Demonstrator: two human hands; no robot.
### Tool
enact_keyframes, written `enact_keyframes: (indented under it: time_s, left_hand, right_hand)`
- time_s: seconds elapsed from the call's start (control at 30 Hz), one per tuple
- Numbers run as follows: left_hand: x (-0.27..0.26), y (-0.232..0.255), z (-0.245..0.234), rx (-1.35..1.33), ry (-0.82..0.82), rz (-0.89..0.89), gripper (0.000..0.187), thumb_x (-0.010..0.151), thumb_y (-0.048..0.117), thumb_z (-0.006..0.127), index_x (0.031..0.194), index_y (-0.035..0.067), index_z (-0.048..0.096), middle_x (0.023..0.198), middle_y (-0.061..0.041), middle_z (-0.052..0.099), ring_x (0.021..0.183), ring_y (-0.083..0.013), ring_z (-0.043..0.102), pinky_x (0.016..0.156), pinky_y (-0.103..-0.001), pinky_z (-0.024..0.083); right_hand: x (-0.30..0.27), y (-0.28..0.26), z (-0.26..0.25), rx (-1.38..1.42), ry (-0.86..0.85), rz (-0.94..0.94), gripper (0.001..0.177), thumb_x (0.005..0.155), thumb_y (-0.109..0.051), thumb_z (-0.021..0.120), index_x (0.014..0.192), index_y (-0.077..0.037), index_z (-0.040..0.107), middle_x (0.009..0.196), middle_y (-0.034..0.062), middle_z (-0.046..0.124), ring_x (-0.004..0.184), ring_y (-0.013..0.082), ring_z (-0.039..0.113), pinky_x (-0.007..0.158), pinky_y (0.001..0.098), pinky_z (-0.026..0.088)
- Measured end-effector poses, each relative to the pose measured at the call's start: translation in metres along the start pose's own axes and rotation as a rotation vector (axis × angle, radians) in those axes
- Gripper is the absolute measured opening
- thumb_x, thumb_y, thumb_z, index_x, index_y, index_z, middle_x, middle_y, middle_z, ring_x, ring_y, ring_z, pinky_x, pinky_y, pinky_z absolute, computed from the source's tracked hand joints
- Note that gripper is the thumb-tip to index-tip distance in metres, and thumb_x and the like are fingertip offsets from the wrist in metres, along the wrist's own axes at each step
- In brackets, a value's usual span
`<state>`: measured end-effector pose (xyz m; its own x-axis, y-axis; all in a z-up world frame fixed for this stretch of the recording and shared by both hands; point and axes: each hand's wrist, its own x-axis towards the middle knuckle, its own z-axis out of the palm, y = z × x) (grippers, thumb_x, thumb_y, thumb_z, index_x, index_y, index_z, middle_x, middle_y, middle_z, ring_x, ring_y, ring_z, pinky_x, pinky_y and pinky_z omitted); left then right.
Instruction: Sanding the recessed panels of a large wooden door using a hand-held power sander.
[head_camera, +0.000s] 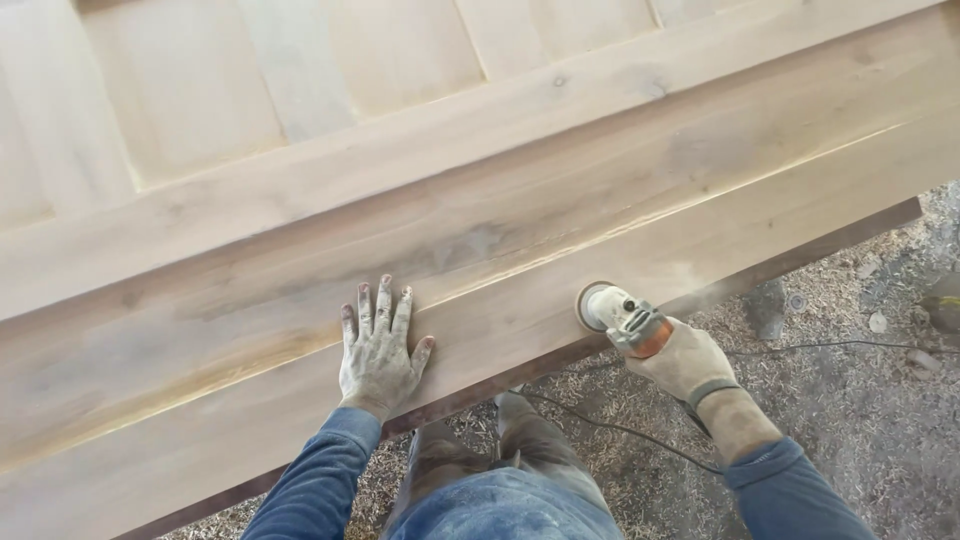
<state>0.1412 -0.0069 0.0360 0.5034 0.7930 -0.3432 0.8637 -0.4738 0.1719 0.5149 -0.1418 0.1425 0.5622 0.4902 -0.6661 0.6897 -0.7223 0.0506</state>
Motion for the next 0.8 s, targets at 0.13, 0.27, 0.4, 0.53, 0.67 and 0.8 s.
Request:
enact_keyframes:
  time_s: [0.13, 0.27, 0.4, 0.53, 0.67, 0.8]
  left_hand:
    - [0.019, 0.006, 0.016, 0.007, -0.013, 0.006, 0.084, 0.097, 0.069, 0.030, 0.162, 0.017, 0.015, 0.170, -0.012, 0.005, 0.154, -0.0364, 0.001, 0.123, -0.054, 0.001]
    - [0.019, 0.007, 0.025, 0.022, 0.136, 0.010, 0.086, 0.093, 0.072, 0.032, 0.160, 0.020, 0.019, 0.168, -0.008, 0.011, 0.154, -0.0333, 0.004, 0.123, -0.052, 0.004]
    - [0.018, 0.008, 0.026, 0.027, 0.194, 0.004, 0.085, 0.092, 0.073, 0.032, 0.160, 0.022, 0.021, 0.169, -0.005, 0.013, 0.155, -0.0317, 0.005, 0.125, -0.051, 0.005]
    - [0.017, 0.010, 0.024, 0.022, 0.179, -0.010, 0.084, 0.092, 0.073, 0.032, 0.160, 0.024, 0.022, 0.169, -0.004, 0.013, 0.156, -0.0310, 0.005, 0.126, -0.050, 0.005]
    - [0.017, 0.010, 0.022, 0.030, 0.170, -0.011, 0.084, 0.092, 0.074, 0.031, 0.159, 0.023, 0.022, 0.169, -0.005, 0.013, 0.155, -0.0312, 0.005, 0.125, -0.050, 0.005]
    - [0.016, 0.011, 0.015, 0.030, 0.127, -0.008, 0.084, 0.093, 0.073, 0.029, 0.160, 0.021, 0.021, 0.169, -0.006, 0.012, 0.155, -0.0321, 0.005, 0.125, -0.050, 0.004]
  right_hand:
    - [0.028, 0.034, -0.029, -0.015, -0.028, 0.031, 0.061, 0.075, -0.061, 0.081, 0.116, -0.016, 0.073, 0.105, 0.0103, 0.079, 0.101, 0.0255, 0.078, 0.097, 0.0394, 0.062]
    - [0.068, 0.082, -0.059, 0.123, -0.086, 0.199, 0.059, 0.084, -0.055, 0.079, 0.121, -0.011, 0.069, 0.111, 0.0135, 0.076, 0.103, 0.0260, 0.077, 0.092, 0.0433, 0.064]
    - [0.110, 0.132, -0.086, 0.447, -0.032, 0.502, 0.060, 0.082, -0.035, 0.085, 0.130, -0.007, 0.062, 0.116, 0.0192, 0.073, 0.104, 0.0297, 0.074, 0.092, 0.0475, 0.062]
    - [0.145, 0.158, -0.086, 0.526, 0.100, 0.512, 0.069, 0.083, -0.040, 0.087, 0.131, 0.001, 0.060, 0.119, 0.0197, 0.068, 0.107, 0.0310, 0.068, 0.099, 0.0512, 0.054]
    - [0.143, 0.129, -0.081, 0.611, 0.138, 0.415, 0.066, 0.080, -0.034, 0.086, 0.130, 0.000, 0.061, 0.120, 0.0159, 0.069, 0.110, 0.0289, 0.069, 0.103, 0.0487, 0.055]
    - [0.096, 0.045, -0.078, 0.519, -0.008, 0.360, 0.062, 0.078, -0.029, 0.087, 0.128, -0.003, 0.061, 0.117, 0.0156, 0.069, 0.108, 0.0270, 0.070, 0.100, 0.0492, 0.057]
